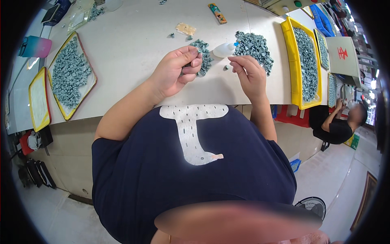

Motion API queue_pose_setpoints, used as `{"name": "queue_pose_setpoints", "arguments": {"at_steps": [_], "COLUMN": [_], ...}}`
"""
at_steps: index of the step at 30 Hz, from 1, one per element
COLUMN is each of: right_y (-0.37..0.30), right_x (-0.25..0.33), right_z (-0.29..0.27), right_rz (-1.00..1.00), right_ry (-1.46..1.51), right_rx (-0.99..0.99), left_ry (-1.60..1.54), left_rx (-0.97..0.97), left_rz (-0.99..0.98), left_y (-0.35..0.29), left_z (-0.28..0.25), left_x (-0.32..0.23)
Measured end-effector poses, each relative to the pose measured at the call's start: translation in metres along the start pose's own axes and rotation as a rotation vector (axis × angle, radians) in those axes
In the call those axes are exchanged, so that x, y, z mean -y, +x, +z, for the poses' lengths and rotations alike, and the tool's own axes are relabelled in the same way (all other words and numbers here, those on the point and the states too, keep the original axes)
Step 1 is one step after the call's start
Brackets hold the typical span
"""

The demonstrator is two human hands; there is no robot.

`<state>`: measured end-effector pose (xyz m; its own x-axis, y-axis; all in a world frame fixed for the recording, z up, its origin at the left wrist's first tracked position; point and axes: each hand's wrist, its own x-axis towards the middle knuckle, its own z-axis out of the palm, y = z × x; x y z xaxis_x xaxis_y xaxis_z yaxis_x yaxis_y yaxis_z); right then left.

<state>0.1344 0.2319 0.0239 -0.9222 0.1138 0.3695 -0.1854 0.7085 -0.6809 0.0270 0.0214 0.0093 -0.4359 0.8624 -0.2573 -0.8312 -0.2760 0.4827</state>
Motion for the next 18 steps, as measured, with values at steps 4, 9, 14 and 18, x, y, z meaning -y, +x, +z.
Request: {"name": "queue_pose_setpoints", "arguments": {"at_steps": [4,9,14,18], "right_y": [-0.013,-0.018,-0.014,-0.014], "right_x": [-0.013,-0.019,-0.015,-0.002], "right_z": [-0.005,0.01,0.012,0.015], "right_rz": [0.028,0.044,0.055,0.176], "right_ry": [-0.189,-0.312,-0.247,0.024], "right_rx": [0.104,0.131,0.123,0.095], "left_ry": [0.0,0.008,0.017,0.031], "left_rx": [-0.008,-0.022,-0.038,-0.015], "left_rz": [-0.031,-0.032,-0.018,-0.032], "left_y": [0.002,0.003,0.001,0.001], "left_z": [-0.001,-0.001,0.0,0.001], "left_x": [0.002,0.003,0.002,0.002]}}
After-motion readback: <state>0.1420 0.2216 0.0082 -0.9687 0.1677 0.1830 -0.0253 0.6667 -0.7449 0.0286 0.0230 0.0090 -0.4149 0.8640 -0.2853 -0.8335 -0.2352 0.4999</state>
